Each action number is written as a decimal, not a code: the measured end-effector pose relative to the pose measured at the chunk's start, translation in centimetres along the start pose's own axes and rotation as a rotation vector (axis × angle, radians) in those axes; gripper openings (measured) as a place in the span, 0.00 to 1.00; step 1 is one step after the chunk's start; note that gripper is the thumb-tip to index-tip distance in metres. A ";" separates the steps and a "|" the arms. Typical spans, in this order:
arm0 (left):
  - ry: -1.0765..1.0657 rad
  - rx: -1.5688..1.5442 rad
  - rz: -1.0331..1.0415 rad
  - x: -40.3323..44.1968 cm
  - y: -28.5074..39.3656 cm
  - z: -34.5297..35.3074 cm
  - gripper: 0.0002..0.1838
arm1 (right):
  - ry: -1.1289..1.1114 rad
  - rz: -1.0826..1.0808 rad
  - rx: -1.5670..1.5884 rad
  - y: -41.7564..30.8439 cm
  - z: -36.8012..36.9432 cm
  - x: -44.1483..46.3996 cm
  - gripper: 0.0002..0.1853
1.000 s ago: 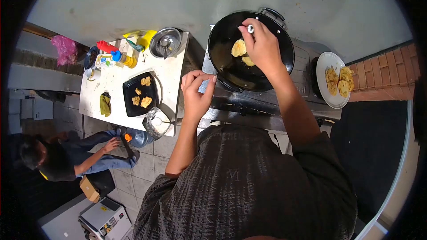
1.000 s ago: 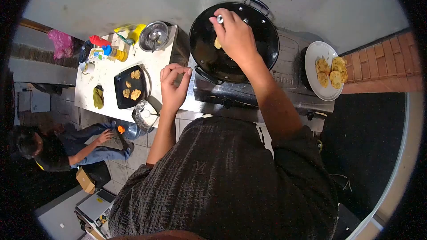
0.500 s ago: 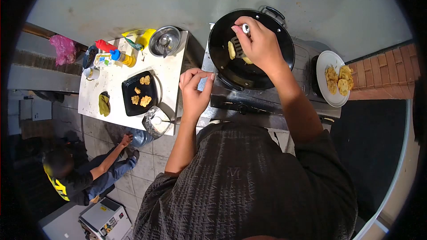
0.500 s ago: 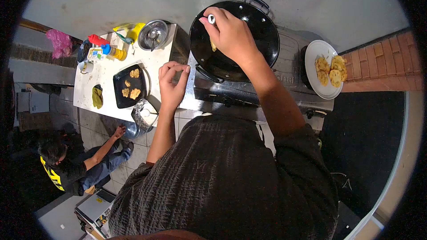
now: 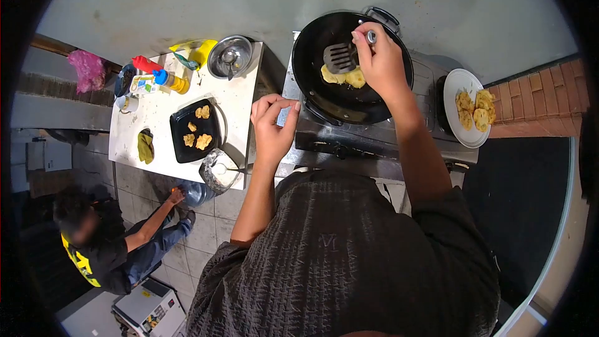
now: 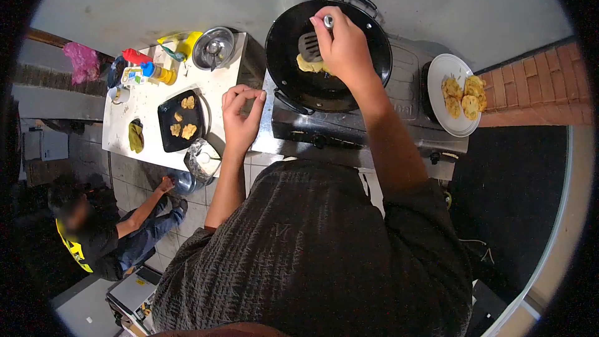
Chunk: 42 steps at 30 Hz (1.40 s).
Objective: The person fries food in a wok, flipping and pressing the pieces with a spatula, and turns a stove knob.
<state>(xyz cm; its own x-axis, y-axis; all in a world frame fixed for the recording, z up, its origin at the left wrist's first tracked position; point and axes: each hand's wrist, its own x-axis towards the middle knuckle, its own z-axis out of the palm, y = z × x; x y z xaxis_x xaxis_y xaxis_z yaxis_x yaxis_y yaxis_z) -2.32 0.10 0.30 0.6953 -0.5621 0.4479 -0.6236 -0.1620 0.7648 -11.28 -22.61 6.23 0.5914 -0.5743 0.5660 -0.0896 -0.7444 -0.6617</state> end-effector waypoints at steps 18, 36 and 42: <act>-0.084 -0.022 -0.036 0.0 0.8 1.8 0.04 | 0.170 0.162 0.018 3.9 -4.3 -2.5 0.07; 0.107 0.061 -0.076 -2.9 2.3 3.5 0.04 | 0.210 0.342 0.004 8.1 -5.6 -3.6 0.11; 0.179 0.079 -0.102 -3.8 3.4 4.1 0.04 | 0.113 0.157 -0.062 7.8 -6.0 -1.5 0.10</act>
<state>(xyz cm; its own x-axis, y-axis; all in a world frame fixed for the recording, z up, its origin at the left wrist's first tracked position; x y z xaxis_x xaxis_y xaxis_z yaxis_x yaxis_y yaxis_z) -8.51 -1.62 -0.74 0.8039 -0.3878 0.4509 -0.5683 -0.2774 0.7747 -17.67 -29.53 3.14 0.4733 -0.7170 0.5118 -0.2246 -0.6600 -0.7169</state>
